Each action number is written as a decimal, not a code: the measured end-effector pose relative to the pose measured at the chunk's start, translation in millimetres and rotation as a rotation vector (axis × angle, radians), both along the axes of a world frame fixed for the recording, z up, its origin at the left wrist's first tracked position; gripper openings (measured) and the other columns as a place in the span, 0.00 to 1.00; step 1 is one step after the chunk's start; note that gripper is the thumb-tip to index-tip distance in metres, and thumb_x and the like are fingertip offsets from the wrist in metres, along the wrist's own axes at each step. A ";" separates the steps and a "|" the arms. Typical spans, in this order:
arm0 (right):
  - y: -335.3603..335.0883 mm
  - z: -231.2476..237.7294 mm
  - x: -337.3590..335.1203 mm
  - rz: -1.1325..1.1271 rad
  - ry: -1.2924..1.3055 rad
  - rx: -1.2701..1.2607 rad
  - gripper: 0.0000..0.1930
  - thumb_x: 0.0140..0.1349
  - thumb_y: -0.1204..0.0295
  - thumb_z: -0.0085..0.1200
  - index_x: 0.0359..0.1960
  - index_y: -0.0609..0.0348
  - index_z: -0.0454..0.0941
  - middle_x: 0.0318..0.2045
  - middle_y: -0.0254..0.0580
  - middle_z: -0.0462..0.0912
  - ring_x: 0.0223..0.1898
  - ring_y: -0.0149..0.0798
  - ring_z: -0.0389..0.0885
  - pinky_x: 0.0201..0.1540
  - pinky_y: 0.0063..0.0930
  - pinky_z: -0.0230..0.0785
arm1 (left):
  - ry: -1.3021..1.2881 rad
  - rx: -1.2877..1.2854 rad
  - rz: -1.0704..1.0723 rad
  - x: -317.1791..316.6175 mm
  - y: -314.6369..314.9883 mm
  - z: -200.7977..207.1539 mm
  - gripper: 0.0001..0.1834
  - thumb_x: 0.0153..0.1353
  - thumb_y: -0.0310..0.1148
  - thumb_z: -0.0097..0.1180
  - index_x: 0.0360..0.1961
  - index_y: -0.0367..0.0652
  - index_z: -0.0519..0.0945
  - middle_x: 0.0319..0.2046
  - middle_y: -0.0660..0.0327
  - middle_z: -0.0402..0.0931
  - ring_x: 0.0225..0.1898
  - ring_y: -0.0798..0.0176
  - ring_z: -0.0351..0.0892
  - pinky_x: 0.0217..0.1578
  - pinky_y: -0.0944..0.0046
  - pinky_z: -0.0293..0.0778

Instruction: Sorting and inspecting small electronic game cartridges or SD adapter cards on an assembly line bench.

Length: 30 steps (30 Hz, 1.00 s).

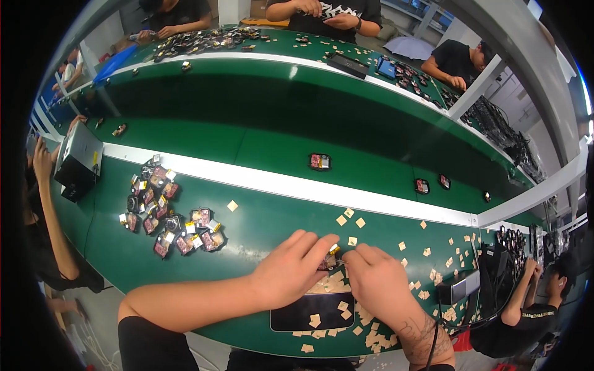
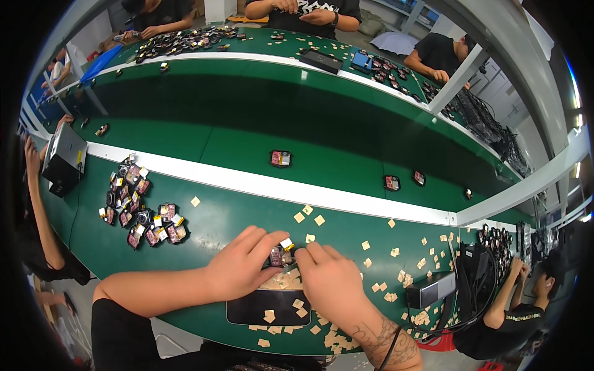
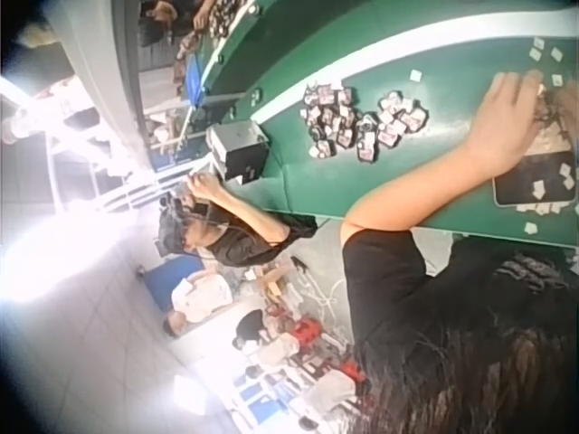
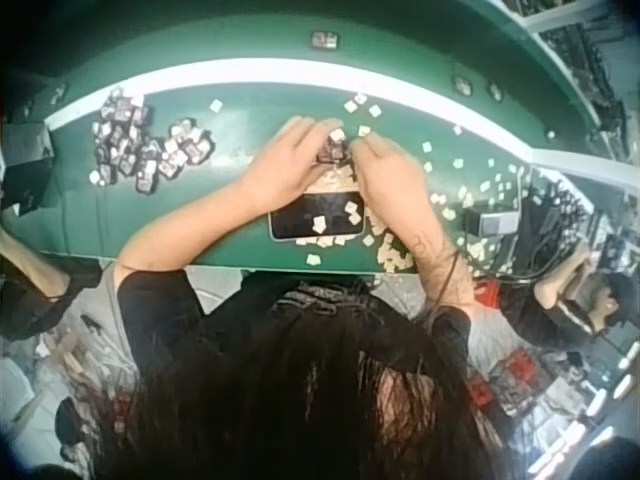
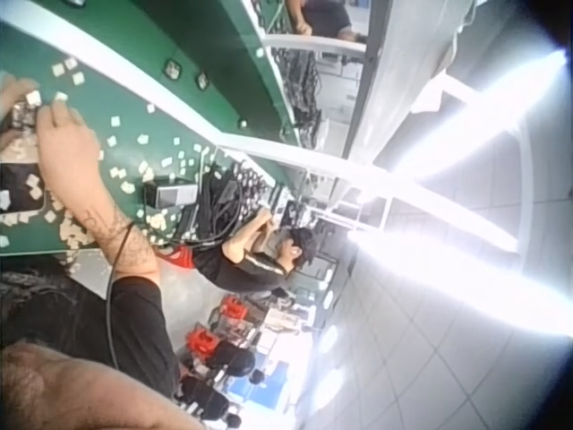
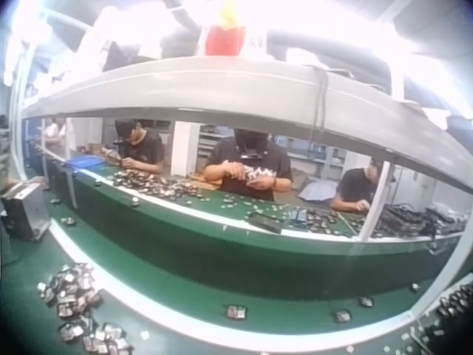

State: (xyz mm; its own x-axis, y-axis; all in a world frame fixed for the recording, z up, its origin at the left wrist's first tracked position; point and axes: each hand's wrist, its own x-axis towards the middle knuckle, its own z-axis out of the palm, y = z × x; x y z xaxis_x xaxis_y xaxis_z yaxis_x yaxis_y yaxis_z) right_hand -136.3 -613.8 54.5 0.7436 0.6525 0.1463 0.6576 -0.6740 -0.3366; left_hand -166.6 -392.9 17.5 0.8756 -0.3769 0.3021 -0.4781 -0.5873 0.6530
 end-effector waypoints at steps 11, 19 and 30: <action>-6.7 -19.0 21.7 -0.216 0.256 0.361 0.11 0.68 0.77 0.63 0.51 0.58 0.81 0.38 0.43 0.82 0.33 0.47 0.85 0.34 0.37 0.77 | 0.017 -0.035 0.002 2.5 -0.1 0.1 0.38 0.57 0.28 0.75 0.68 0.38 0.70 0.46 0.51 0.75 0.49 0.42 0.76 0.50 0.48 0.76; 2.6 -22.7 28.3 -0.025 0.486 0.465 0.11 0.67 0.80 0.65 0.50 0.61 0.84 0.37 0.41 0.83 0.33 0.39 0.85 0.36 0.30 0.77 | 0.003 -0.039 -0.092 0.9 1.7 -4.8 0.39 0.57 0.29 0.75 0.68 0.39 0.69 0.45 0.51 0.76 0.47 0.43 0.77 0.49 0.48 0.77; -25.6 -8.0 39.9 0.090 0.640 0.343 0.11 0.69 0.79 0.64 0.51 0.62 0.84 0.40 0.45 0.87 0.37 0.42 0.88 0.40 0.33 0.80 | -0.069 0.103 -0.195 3.6 10.0 -11.2 0.13 0.63 0.33 0.71 0.48 0.44 0.85 0.49 0.58 0.77 0.52 0.51 0.76 0.53 0.54 0.79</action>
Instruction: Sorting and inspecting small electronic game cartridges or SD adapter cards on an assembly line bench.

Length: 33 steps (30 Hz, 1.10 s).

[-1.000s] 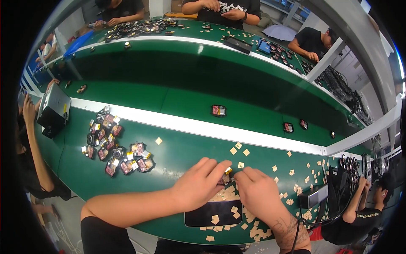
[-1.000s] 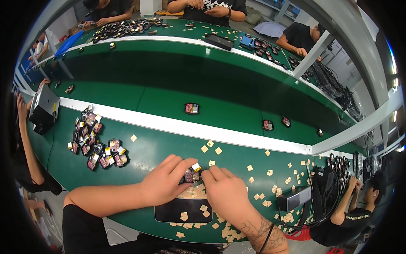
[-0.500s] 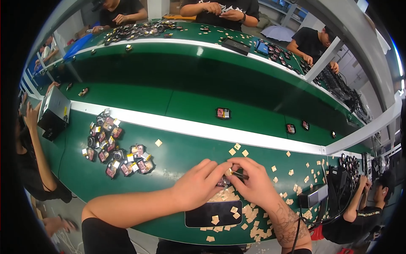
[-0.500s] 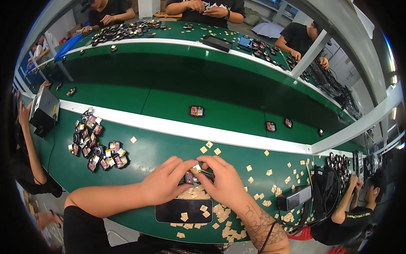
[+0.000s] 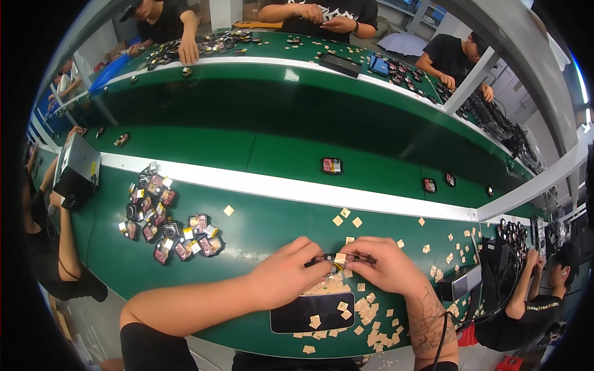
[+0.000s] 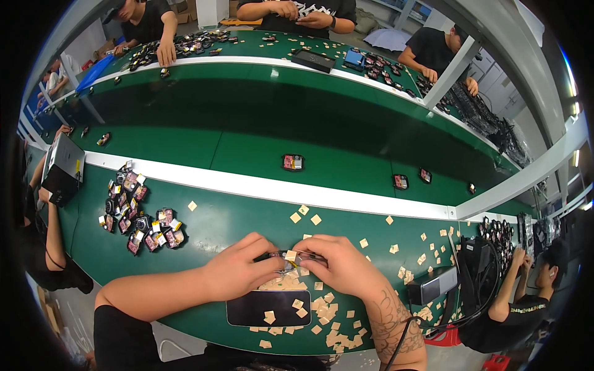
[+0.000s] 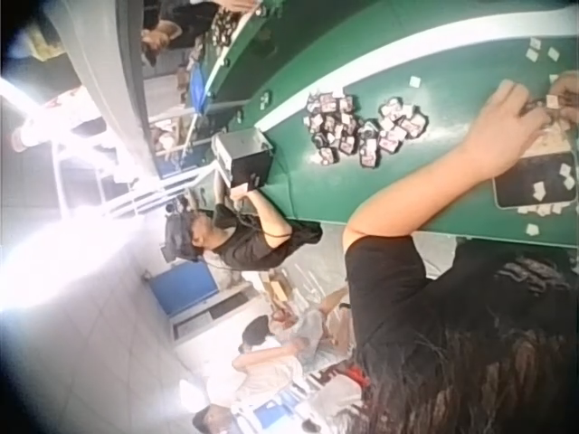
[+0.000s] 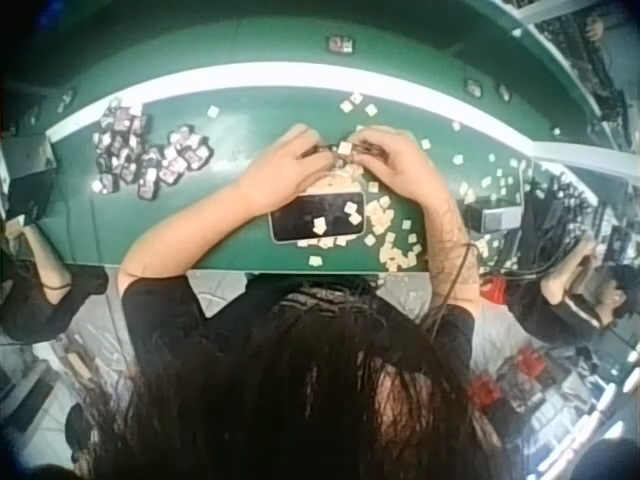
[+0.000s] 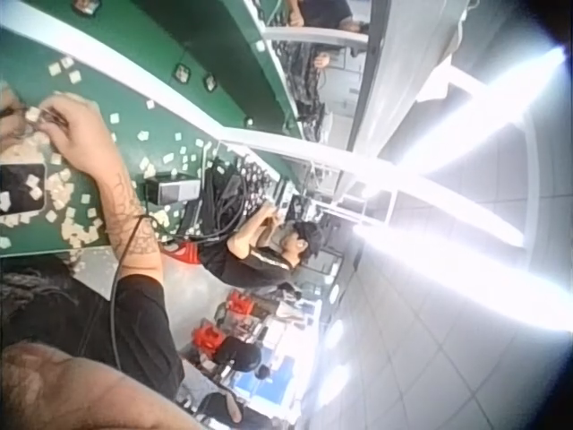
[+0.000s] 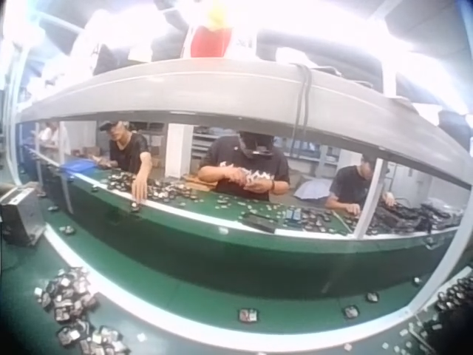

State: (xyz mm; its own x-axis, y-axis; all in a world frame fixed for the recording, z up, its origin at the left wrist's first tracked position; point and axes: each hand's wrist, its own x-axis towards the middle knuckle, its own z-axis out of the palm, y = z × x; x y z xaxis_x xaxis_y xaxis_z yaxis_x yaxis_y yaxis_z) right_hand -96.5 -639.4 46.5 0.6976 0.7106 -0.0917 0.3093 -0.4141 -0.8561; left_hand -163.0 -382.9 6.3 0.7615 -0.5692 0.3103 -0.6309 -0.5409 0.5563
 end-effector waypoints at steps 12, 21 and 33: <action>21.6 -4.9 -27.0 -0.118 -0.253 -0.017 0.11 0.66 0.80 0.66 0.50 0.64 0.84 0.36 0.47 0.85 0.29 0.42 0.84 0.34 0.33 0.77 | -0.027 -0.066 -0.001 3.3 1.8 -1.1 0.17 0.62 0.32 0.71 0.49 0.41 0.81 0.44 0.56 0.75 0.50 0.49 0.75 0.52 0.54 0.78; 20.0 -6.7 -26.0 -0.154 -0.141 -0.053 0.12 0.67 0.73 0.68 0.50 0.62 0.85 0.40 0.48 0.86 0.32 0.51 0.88 0.35 0.37 0.80 | 0.015 -0.080 0.039 3.5 0.7 5.7 0.23 0.63 0.33 0.71 0.55 0.38 0.76 0.44 0.55 0.75 0.49 0.48 0.75 0.52 0.52 0.77; 26.0 -11.1 -34.5 -0.217 -0.197 -0.005 0.10 0.63 0.79 0.71 0.44 0.66 0.86 0.34 0.44 0.84 0.26 0.35 0.81 0.31 0.29 0.73 | -0.007 -0.079 0.096 -1.7 -2.3 4.0 0.25 0.60 0.32 0.74 0.55 0.39 0.77 0.43 0.56 0.77 0.46 0.47 0.77 0.49 0.52 0.78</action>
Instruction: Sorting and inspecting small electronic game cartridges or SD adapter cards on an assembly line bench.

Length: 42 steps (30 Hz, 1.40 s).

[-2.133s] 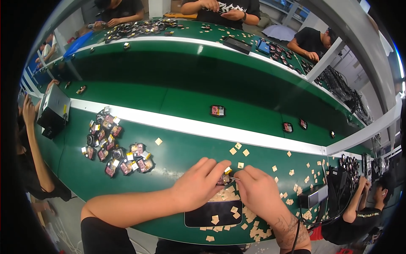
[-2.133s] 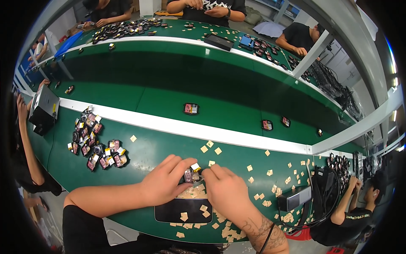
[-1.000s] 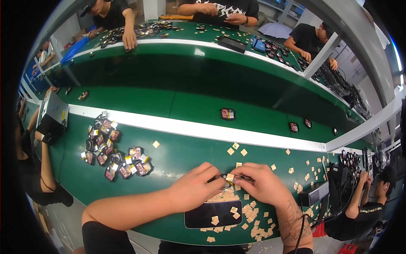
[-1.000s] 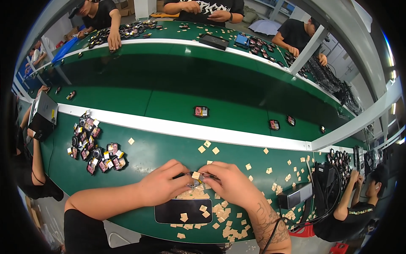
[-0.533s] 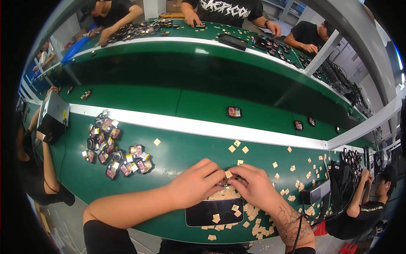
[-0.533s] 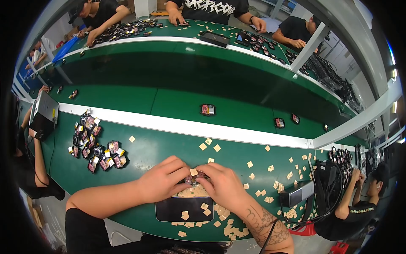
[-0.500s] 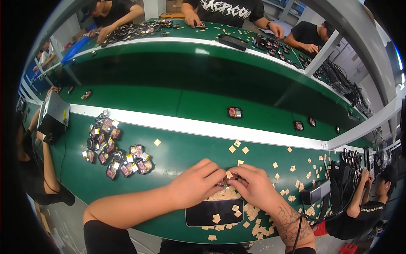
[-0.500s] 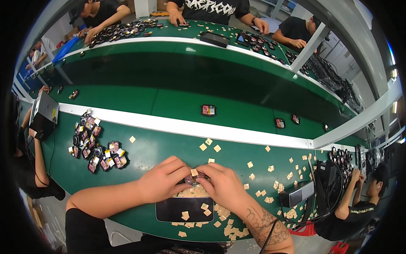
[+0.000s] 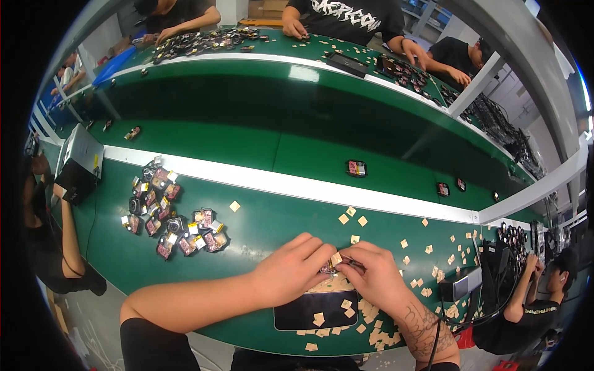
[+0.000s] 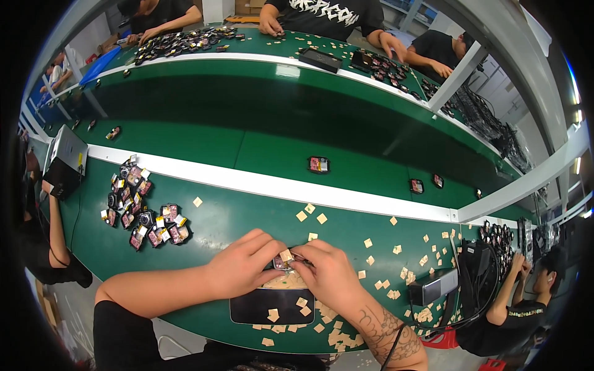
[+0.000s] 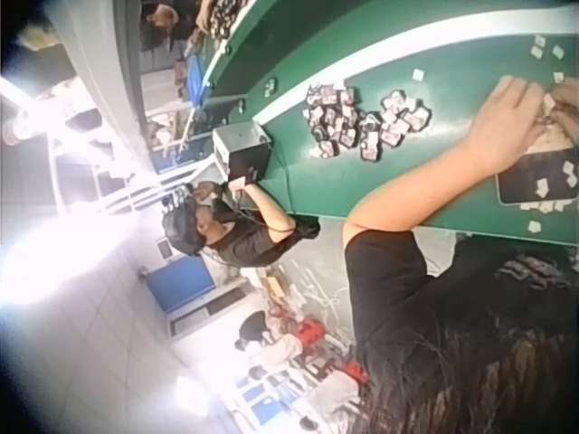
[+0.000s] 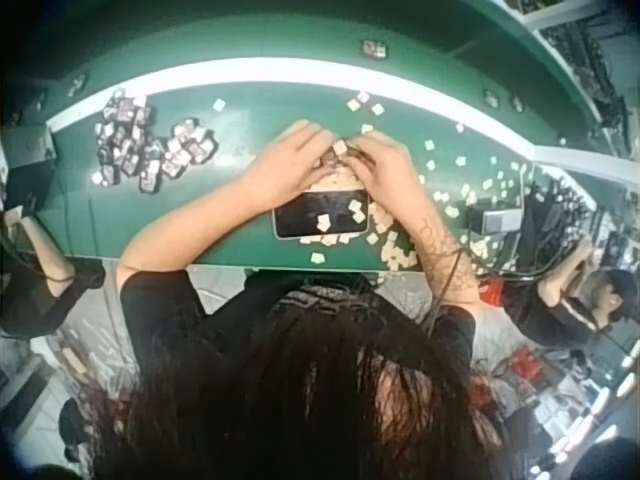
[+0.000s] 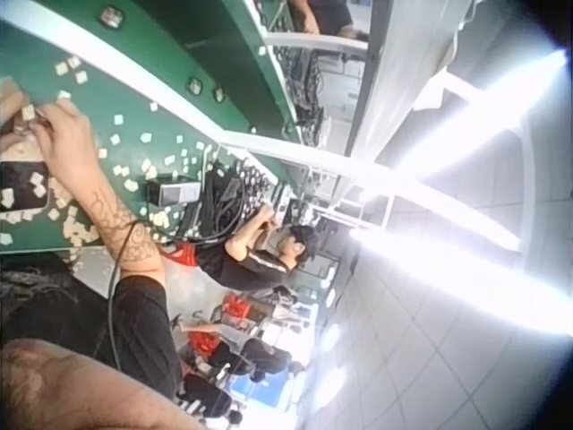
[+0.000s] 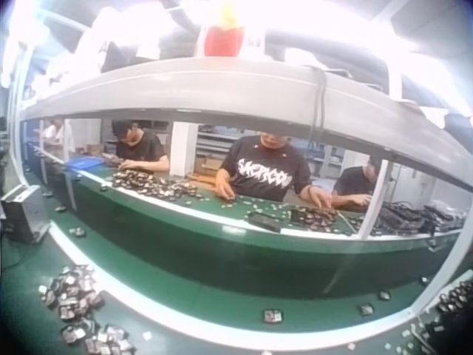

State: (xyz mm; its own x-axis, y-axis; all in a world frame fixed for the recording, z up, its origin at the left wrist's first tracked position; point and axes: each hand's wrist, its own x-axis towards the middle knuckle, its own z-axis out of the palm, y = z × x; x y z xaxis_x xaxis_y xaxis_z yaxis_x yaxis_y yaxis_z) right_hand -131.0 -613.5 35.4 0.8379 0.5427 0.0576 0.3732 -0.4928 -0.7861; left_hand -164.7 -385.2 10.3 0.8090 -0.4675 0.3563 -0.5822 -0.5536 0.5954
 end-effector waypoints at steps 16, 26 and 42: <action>10.4 -3.1 1.7 -0.111 -0.177 0.097 0.12 0.59 0.81 0.69 0.45 0.64 0.84 0.31 0.42 0.83 0.28 0.40 0.82 0.32 0.34 0.75 | 0.037 -0.003 0.053 -1.9 -0.6 5.5 0.26 0.58 0.32 0.77 0.54 0.41 0.77 0.44 0.54 0.78 0.47 0.45 0.78 0.49 0.50 0.78; -10.0 -11.4 3.7 -0.114 0.324 0.325 0.09 0.66 0.86 0.61 0.47 0.69 0.79 0.37 0.41 0.84 0.35 0.27 0.80 0.40 0.24 0.74 | 0.417 -0.287 0.037 13.4 -19.7 23.6 0.13 0.71 0.22 0.63 0.53 0.39 0.75 0.37 0.55 0.83 0.35 0.66 0.84 0.34 0.64 0.78; -8.1 -7.8 19.1 -0.124 -0.155 0.259 0.04 0.74 0.77 0.54 0.40 0.67 0.78 0.33 0.49 0.82 0.25 0.41 0.78 0.29 0.32 0.68 | 0.176 0.315 0.600 87.7 172.2 24.0 0.32 0.62 0.39 0.73 0.65 0.42 0.76 0.53 0.47 0.79 0.57 0.47 0.80 0.61 0.50 0.77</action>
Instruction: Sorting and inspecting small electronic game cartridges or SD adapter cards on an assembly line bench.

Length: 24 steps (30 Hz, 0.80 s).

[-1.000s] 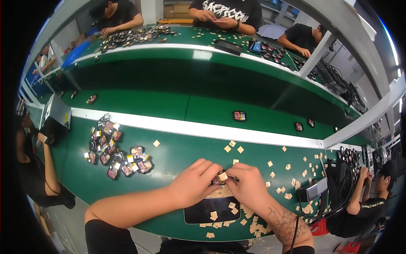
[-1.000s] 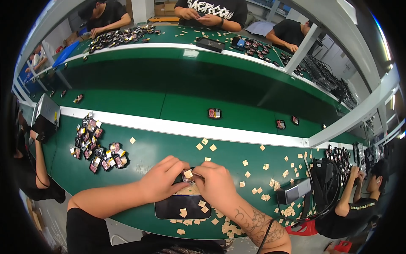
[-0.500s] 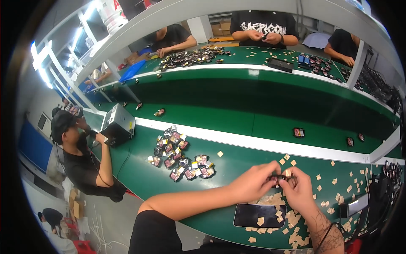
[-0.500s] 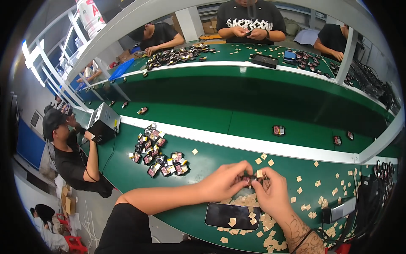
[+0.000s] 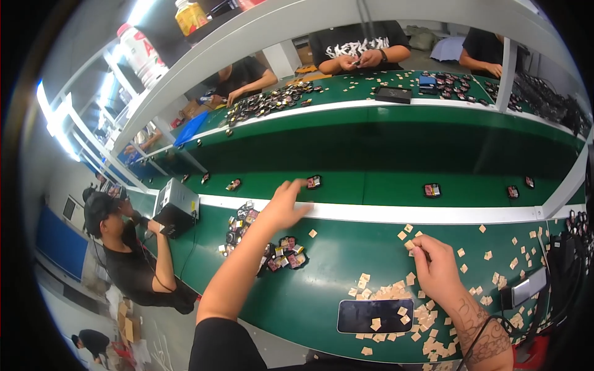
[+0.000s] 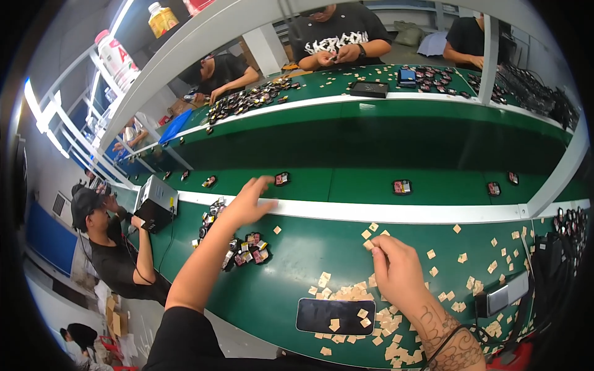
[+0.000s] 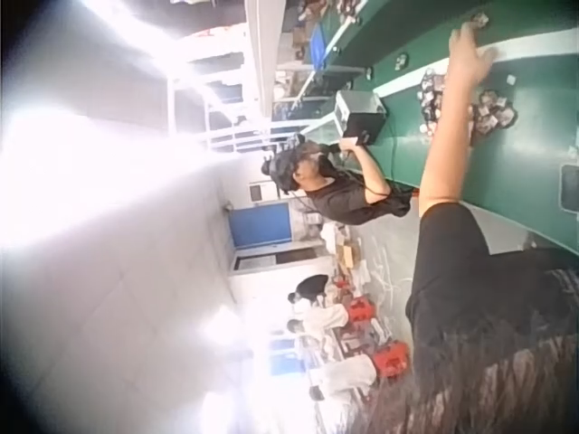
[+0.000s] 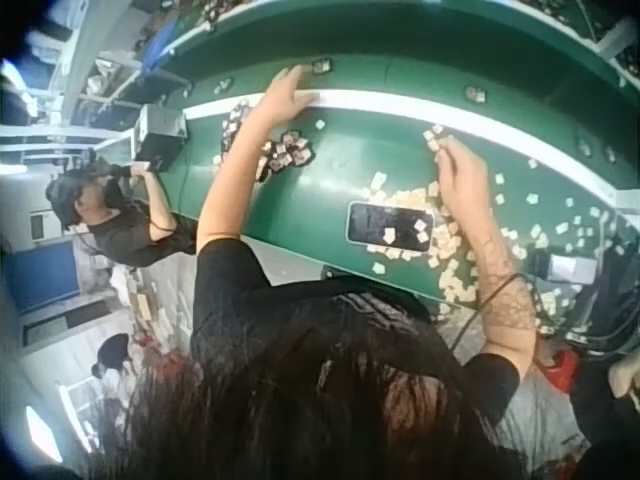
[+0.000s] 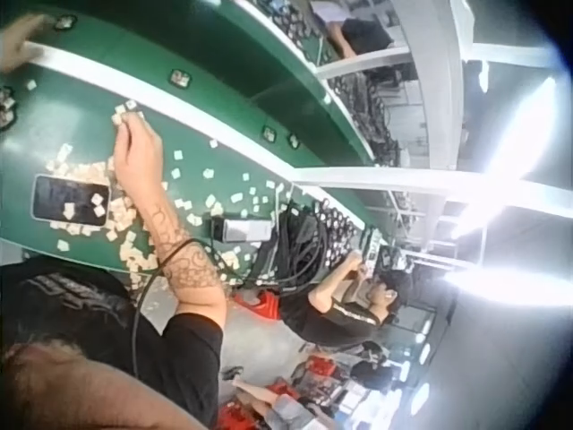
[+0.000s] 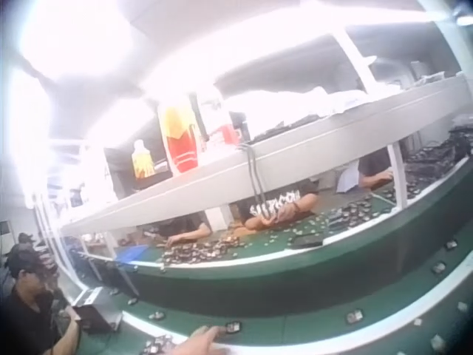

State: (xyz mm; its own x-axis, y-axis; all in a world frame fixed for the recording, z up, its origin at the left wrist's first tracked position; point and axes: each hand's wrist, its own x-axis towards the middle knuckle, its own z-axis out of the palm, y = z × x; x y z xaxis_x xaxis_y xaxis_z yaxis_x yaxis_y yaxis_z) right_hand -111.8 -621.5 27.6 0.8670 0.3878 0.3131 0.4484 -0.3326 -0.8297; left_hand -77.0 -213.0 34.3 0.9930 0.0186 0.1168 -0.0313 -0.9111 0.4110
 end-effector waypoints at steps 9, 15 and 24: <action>-4.3 -1.1 6.3 -0.088 0.058 0.055 0.06 0.74 0.80 0.53 0.45 0.64 0.82 0.33 0.47 0.81 0.25 0.38 0.76 0.30 0.32 0.68 | 0.166 0.296 -0.184 -121.7 -58.6 49.0 0.32 0.51 0.28 0.79 0.56 0.46 0.77 0.47 0.55 0.77 0.52 0.45 0.76 0.56 0.49 0.71; -6.3 5.7 0.7 -0.002 -0.063 -0.058 0.08 0.73 0.78 0.55 0.50 0.60 0.84 0.37 0.45 0.79 0.29 0.44 0.78 0.37 0.34 0.74 | 0.099 0.156 -0.339 -98.1 -103.0 37.0 0.32 0.56 0.30 0.76 0.61 0.47 0.77 0.50 0.55 0.78 0.55 0.46 0.76 0.58 0.48 0.70; 0.6 24.0 -19.1 0.154 -0.275 -0.680 0.08 0.60 0.76 0.61 0.41 0.56 0.80 0.37 0.40 0.79 0.36 0.45 0.88 0.34 0.40 0.84 | 0.004 -0.292 -0.618 -67.7 -166.8 -12.4 0.30 0.59 0.31 0.74 0.62 0.42 0.76 0.53 0.52 0.76 0.56 0.43 0.76 0.59 0.47 0.73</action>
